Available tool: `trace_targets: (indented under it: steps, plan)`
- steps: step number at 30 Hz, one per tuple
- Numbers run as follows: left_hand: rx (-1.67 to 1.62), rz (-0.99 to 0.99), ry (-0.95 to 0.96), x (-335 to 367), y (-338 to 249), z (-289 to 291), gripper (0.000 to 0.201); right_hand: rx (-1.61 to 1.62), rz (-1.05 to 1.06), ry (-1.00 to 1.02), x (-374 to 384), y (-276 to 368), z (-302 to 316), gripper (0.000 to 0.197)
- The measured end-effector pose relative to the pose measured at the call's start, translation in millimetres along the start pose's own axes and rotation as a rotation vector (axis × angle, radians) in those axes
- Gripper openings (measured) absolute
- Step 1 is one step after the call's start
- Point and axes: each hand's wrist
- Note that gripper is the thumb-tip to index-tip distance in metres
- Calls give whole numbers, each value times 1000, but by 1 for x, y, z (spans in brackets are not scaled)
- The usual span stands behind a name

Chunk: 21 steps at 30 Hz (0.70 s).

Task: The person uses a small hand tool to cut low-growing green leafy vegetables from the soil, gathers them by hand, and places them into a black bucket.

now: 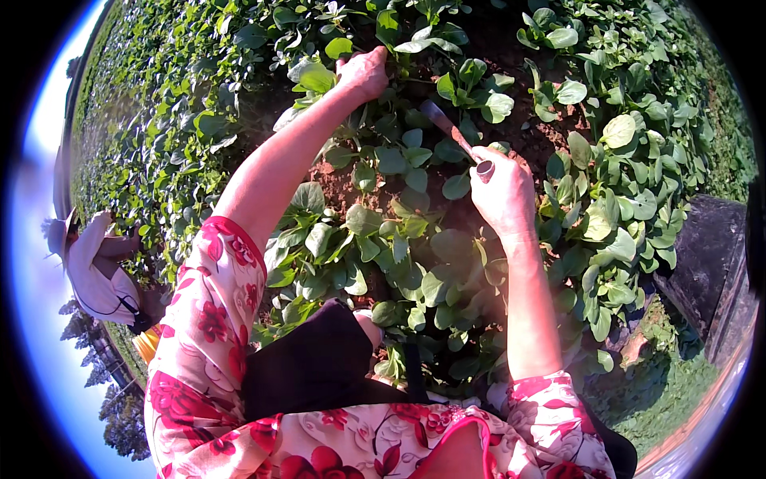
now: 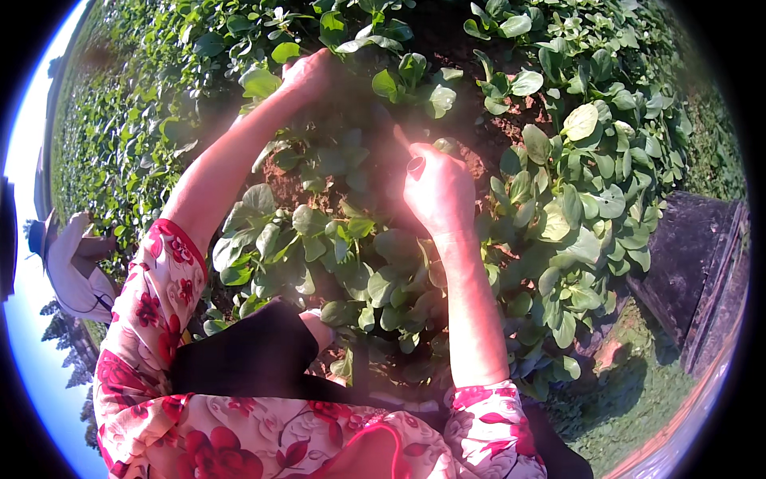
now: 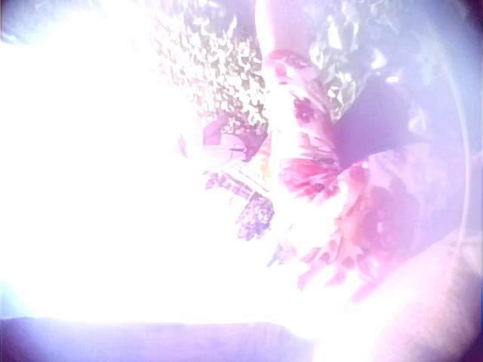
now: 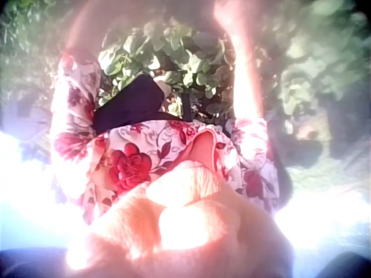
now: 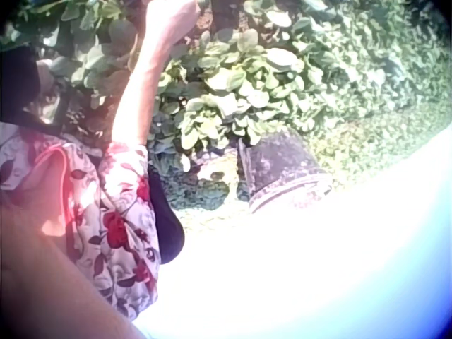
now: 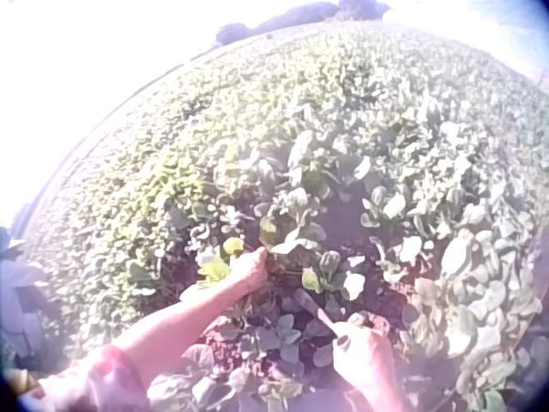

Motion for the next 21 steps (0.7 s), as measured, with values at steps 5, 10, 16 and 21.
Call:
trace_targets:
  steps: [5, 10, 16, 21]
  plan:
    - [-105, 94, -36, -2, 14, 6, 39, 56, 45, 28, 23, 18, -12, 21]
    - [-2, 81, 117, -7, -5, 6, 39, 52, 40, 69, 45, 28, -31, 16]
    - [233, 18, 192, -17, 9, 10, 35, -45, 27, 187, 37, 45, -43, 13]
    - [211, 57, 175, -18, 13, 11, 31, -37, -10, 115, 35, 45, -49, 13]
Point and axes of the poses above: each hand's wrist, its own x-axis towards the middle knuckle, its own z-axis out of the back of the hand, y = z × x, and after that the axes turned 3 degrees about -y, right-handed
